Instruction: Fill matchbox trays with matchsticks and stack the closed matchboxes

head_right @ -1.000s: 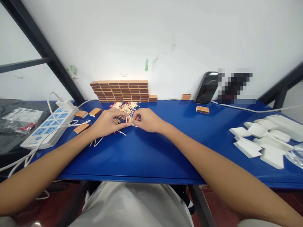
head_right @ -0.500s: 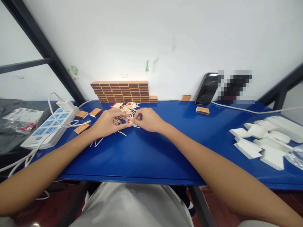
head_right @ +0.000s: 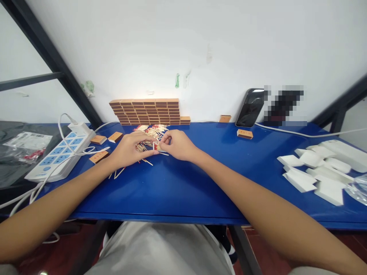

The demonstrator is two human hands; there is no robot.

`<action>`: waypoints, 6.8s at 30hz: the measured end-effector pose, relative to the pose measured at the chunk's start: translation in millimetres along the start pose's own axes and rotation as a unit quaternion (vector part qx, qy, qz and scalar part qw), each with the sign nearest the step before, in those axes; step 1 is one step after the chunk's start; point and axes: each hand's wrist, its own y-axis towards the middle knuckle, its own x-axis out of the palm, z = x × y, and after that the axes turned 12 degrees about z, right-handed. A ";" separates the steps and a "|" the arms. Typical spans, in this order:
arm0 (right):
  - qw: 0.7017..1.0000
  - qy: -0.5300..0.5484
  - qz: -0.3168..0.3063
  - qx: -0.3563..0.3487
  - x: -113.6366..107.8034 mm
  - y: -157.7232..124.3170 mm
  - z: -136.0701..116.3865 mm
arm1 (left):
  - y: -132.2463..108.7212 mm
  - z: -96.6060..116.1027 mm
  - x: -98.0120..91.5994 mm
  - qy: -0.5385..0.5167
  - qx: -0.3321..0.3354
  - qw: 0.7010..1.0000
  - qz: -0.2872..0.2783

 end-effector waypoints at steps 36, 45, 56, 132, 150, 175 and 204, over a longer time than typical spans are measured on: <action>0.995 0.078 0.053 -0.029 -9.5 10.4 9.2 | 0.4 -2.6 -2.2 0.025 -0.025 0.999 -0.001; 0.994 0.020 0.088 -0.056 -14.8 11.9 7.8 | -1.8 -8.8 -1.1 0.017 -0.050 0.999 0.002; 0.984 -0.099 0.092 -0.117 -16.5 10.0 12.0 | -2.6 -6.8 -1.3 0.019 -0.059 0.998 -0.015; 0.958 -0.191 -0.208 -0.051 -39.9 11.0 13.8 | -1.7 -4.0 -2.7 0.094 -0.100 0.990 0.022; 0.953 -0.241 -0.153 -0.100 -42.2 11.6 16.0 | -2.7 -8.9 -1.1 0.089 -0.088 0.992 0.012; 0.968 -0.206 -0.122 -0.080 -13.7 -4.8 -3.3 | -1.3 -11.8 -2.6 0.132 -0.106 0.984 0.060; 0.966 -0.209 -0.001 -0.154 -31.1 15.3 15.1 | -2.0 -10.5 -0.3 0.113 -0.117 0.986 0.028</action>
